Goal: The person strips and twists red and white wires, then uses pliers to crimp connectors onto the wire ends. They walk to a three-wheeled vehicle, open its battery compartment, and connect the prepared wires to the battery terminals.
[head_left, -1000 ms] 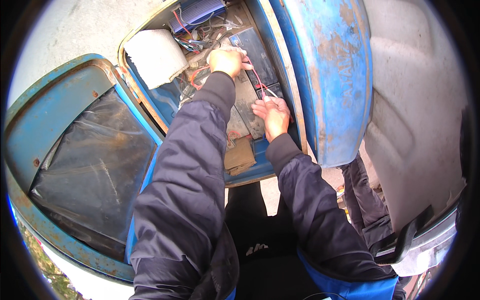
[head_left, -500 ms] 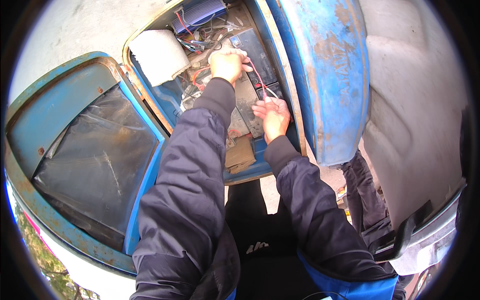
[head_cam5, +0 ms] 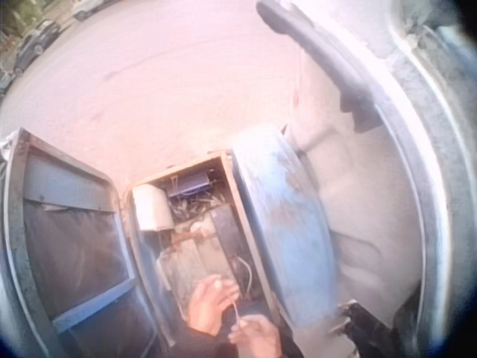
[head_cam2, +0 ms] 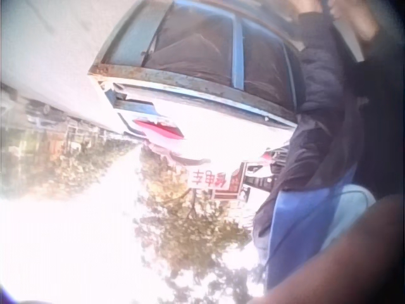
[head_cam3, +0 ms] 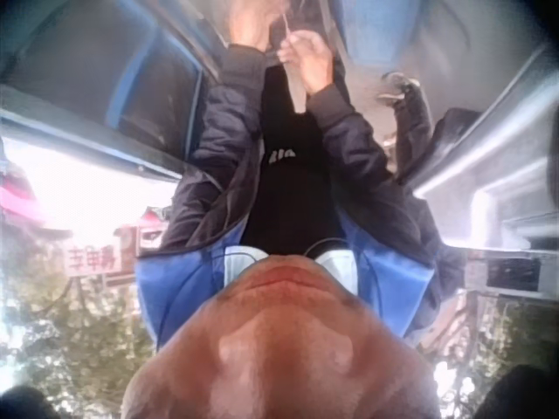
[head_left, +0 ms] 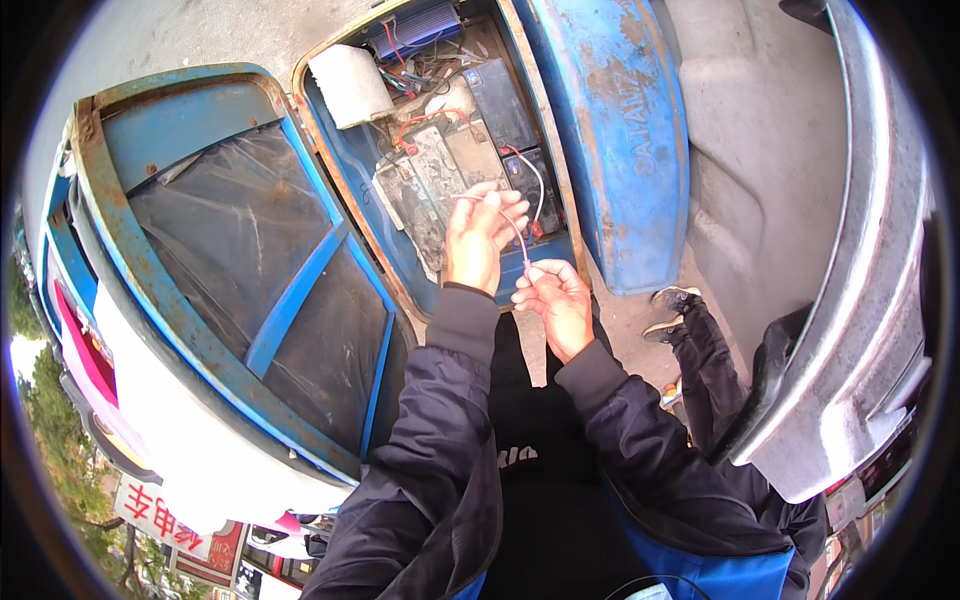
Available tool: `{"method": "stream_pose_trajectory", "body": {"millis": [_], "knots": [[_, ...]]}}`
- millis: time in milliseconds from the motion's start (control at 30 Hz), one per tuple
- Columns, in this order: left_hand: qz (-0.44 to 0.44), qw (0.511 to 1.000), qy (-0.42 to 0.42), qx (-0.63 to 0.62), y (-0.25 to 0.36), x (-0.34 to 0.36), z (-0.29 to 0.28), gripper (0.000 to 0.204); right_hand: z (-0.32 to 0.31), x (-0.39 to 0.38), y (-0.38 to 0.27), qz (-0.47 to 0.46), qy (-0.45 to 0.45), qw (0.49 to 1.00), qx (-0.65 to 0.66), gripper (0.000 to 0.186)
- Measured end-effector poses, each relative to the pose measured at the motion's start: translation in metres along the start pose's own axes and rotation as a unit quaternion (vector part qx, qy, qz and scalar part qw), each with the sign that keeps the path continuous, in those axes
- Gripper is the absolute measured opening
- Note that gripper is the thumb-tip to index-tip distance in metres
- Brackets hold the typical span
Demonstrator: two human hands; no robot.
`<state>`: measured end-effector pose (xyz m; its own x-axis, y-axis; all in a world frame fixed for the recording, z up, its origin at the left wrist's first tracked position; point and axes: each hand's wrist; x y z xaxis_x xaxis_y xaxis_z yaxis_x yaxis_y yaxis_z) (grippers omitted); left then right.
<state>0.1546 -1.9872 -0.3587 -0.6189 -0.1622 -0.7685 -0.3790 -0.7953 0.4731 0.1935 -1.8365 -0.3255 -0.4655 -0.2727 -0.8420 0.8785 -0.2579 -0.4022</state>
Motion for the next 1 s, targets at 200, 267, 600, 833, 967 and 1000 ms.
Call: {"method": "stream_pose_trajectory", "body": {"millis": [200, 267, 600, 833, 967, 1000], "knots": [[-0.063, 0.993, -0.022, 0.099, -0.038, -0.062, -0.009, 0.026, -0.014, -0.001, -0.003, -0.006, -0.037, 0.998, -0.046, 0.016], [-0.074, 0.988, -0.005, 0.137, -0.043, -0.062, -0.020, 0.020, -0.016, 0.004, -0.002, 0.000, -0.033, 0.997, -0.076, 0.016], [0.049, 0.960, 0.052, 0.270, -0.050, -0.033, -0.038, 0.017, -0.006, 0.043, 0.005, -0.046, -0.011, 0.983, -0.176, 0.019], [0.005, 0.982, 0.062, 0.179, -0.032, -0.036, -0.030, 0.019, -0.003, 0.045, -0.005, -0.059, -0.035, 0.986, -0.153, 0.020], [0.014, 0.985, 0.052, 0.161, -0.030, -0.034, -0.026, 0.020, -0.003, 0.042, -0.010, -0.069, -0.044, 0.987, -0.137, 0.019], [0.019, 0.986, 0.051, 0.159, -0.031, -0.034, -0.026, 0.020, -0.003, 0.042, -0.010, -0.071, -0.043, 0.988, -0.131, 0.020]]}}
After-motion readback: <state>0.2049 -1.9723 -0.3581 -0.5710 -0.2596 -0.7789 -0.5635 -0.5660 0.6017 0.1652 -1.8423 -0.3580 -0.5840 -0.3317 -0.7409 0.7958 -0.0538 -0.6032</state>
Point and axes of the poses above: each hand's wrist, its own x-axis towards the middle knuckle, its own z-axis out of the palm, y = z × x, and after that the axes turned 6 degrees about -y, right-handed
